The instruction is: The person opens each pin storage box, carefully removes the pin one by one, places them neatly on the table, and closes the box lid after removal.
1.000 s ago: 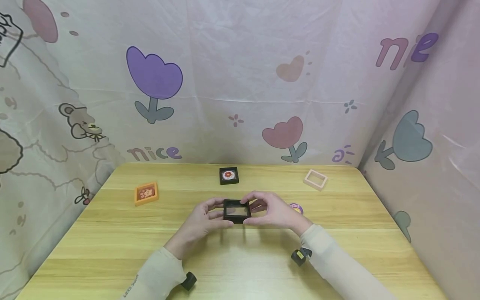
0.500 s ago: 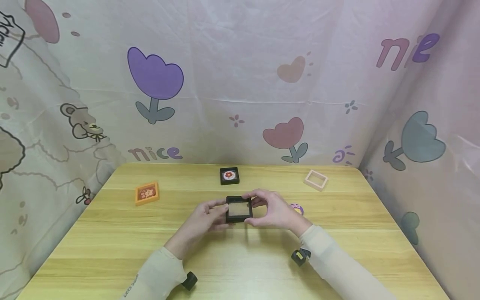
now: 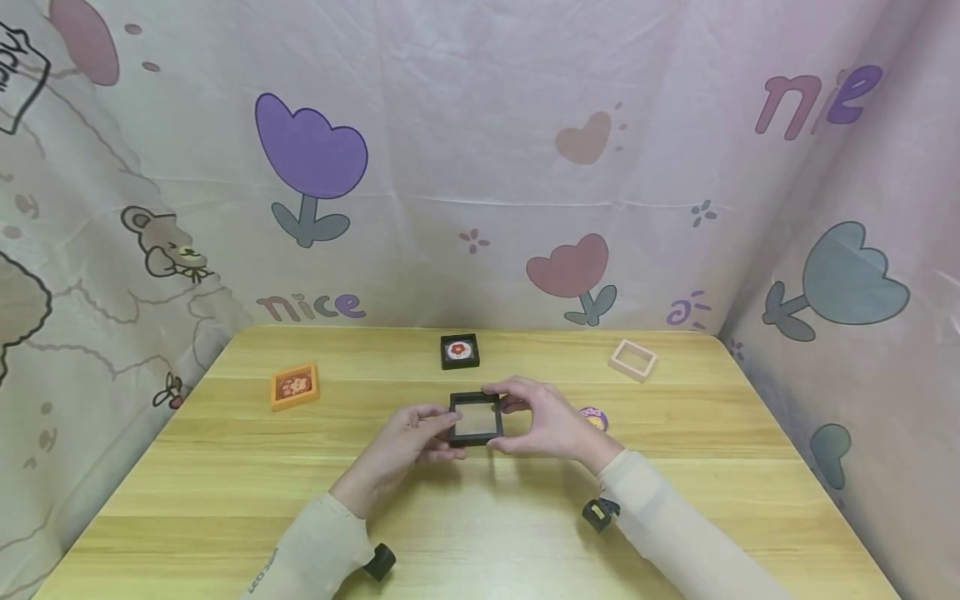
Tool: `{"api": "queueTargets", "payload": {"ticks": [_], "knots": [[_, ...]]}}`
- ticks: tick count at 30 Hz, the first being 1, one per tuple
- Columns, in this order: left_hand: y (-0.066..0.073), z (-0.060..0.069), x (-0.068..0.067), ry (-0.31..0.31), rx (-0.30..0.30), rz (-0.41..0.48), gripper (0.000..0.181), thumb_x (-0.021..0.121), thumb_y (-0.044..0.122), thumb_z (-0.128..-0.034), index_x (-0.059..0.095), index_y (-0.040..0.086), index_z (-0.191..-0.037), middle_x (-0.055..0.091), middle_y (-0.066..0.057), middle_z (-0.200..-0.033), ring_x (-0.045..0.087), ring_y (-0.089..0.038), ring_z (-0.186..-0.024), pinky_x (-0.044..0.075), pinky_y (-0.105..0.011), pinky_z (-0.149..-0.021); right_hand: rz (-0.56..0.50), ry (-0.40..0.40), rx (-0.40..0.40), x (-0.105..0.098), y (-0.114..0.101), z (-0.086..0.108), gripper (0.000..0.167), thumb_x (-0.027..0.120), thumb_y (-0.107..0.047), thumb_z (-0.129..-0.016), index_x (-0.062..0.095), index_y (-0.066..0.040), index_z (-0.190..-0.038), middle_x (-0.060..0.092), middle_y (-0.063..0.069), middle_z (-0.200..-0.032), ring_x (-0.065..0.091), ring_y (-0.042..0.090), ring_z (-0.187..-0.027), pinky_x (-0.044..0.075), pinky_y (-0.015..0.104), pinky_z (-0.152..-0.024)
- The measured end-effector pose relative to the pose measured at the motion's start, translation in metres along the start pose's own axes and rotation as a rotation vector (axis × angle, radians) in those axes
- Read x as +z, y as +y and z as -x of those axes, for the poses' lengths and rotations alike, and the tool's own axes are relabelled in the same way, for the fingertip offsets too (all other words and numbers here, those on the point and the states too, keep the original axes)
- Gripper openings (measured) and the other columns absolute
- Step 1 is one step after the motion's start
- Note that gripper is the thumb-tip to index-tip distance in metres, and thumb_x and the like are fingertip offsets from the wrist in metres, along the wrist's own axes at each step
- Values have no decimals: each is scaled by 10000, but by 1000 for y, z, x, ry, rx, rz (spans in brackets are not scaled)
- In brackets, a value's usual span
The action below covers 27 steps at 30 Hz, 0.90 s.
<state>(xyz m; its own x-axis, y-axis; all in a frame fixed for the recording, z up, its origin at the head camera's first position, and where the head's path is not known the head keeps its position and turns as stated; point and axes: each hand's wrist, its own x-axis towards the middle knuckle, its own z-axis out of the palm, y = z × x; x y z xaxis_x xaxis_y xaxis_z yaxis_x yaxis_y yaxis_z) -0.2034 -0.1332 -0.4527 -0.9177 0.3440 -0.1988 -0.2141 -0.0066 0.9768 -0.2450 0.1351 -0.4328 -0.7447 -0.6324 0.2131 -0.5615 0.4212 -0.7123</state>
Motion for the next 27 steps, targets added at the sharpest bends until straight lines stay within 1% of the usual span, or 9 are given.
{"api": "queueTargets", "payload": {"ticks": [5,8,10,12,15,19,22,25,27], "knots": [[1,0,0,2,2,4,446,621,203,-1088,543,-156,-1342,766,-101,-1003,805,-178,-831,664,-225,-769,-82,-34,62,0,0,0,800,952,-297,-808,592,-149,-1507,667,39,-1464,755,185,-1140,613,332,-1053],[1,0,0,5,1,6,427,616,192,-1087,551,-143,-1344,759,-99,-1007,799,-176,-826,664,-228,-775,-155,-46,101,0,1,-1,784,930,-302,-843,577,-129,-1521,664,60,-1475,756,180,-1110,622,314,-1025],[2,1,0,5,5,-1,425,613,186,-1089,550,-138,-1356,762,-113,-1023,799,-179,-828,666,-235,-780,-185,-42,128,0,2,-2,722,877,-310,-906,569,-104,-1525,693,77,-1412,758,162,-1081,626,287,-993],[2,1,-1,3,11,-8,432,607,182,-1091,542,-137,-1374,766,-136,-1049,799,-180,-832,668,-242,-788,-230,-41,160,0,4,-3,640,798,-295,-981,555,-67,-1528,732,112,-1311,767,171,-1037,643,293,-958],[2,1,-1,-3,26,-14,448,593,173,-1097,516,-146,-1403,773,-179,-1096,803,-186,-843,674,-259,-810,-269,-49,191,0,8,-3,547,693,-259,-1056,543,-1,-1515,774,163,-1164,788,235,-952,671,339,-898],[2,0,-2,-8,38,-18,444,594,163,-1093,511,-138,-1409,771,-209,-1129,810,-204,-855,678,-279,-828,-327,-73,209,-2,10,-4,515,666,-210,-1064,545,57,-1488,791,216,-1117,791,379,-922,683,437,-888],[1,0,-3,-11,42,-36,458,611,166,-1083,517,-122,-1427,771,-212,-1141,814,-219,-870,677,-280,-833,-366,-81,222,-2,10,-5,516,675,-193,-1052,547,63,-1482,788,225,-1122,782,432,-948,679,456,-905],[1,0,-3,-16,49,-50,477,621,176,-1077,518,-109,-1445,777,-221,-1143,815,-228,-882,676,-286,-841,-390,-80,232,-2,9,-5,512,683,-172,-1042,547,67,-1475,784,228,-1109,784,415,-952,679,439,-906],[1,0,-4,-17,57,-56,479,626,182,-1075,521,-108,-1441,784,-231,-1132,816,-230,-877,679,-301,-840,-400,-82,236,-2,10,-6,510,685,-160,-1039,545,68,-1473,784,221,-1104,791,357,-942,678,411,-907]]}}
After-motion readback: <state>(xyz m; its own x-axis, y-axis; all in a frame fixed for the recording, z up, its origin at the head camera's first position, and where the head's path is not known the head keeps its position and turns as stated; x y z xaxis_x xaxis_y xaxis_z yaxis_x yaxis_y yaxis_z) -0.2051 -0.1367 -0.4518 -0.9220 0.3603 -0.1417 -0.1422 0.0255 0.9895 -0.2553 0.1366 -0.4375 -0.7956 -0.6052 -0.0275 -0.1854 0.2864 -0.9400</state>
